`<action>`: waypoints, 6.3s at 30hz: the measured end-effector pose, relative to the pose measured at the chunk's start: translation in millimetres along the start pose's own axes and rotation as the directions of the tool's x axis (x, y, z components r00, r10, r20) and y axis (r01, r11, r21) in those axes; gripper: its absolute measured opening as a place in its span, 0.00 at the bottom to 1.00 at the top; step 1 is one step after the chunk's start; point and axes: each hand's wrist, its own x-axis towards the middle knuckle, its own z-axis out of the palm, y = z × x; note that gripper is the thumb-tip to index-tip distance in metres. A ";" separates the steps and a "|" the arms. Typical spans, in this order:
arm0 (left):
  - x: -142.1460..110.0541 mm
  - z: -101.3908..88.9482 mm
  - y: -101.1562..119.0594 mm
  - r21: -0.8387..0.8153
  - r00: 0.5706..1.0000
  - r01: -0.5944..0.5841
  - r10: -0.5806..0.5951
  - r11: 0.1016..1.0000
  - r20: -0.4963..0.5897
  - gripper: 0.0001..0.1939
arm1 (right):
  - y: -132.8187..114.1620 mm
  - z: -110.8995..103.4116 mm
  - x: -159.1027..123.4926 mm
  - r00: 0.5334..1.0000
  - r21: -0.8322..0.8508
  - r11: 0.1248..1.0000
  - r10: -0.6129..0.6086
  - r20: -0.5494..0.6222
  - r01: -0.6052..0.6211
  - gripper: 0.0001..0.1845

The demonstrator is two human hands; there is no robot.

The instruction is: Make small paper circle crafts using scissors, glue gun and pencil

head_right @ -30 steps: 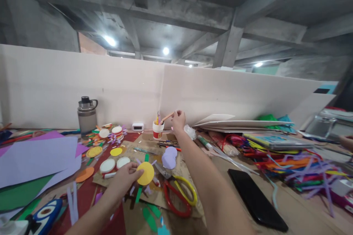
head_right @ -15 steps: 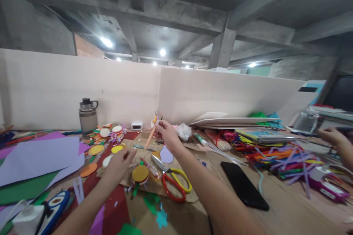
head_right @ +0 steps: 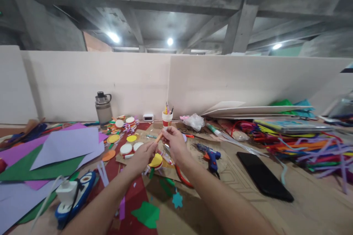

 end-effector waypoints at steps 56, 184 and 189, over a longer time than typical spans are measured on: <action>11.9 -24.4 -21.5 0.945 0.981 0.012 -0.189 0.326 0.053 0.11 | 20.9 -16.1 -35.7 0.963 -0.962 0.188 0.141 0.228 0.200 0.11; -0.1 7.8 -7.4 0.066 0.980 -0.198 0.198 0.978 -0.007 0.16 | -8.7 -15.2 -43.9 0.750 -0.576 0.521 -0.600 0.278 0.630 0.05; 0.5 6.6 -9.7 0.043 0.978 -0.205 0.206 0.978 -0.013 0.13 | -9.2 -14.8 -42.8 0.750 -0.593 0.514 -0.610 0.257 0.620 0.04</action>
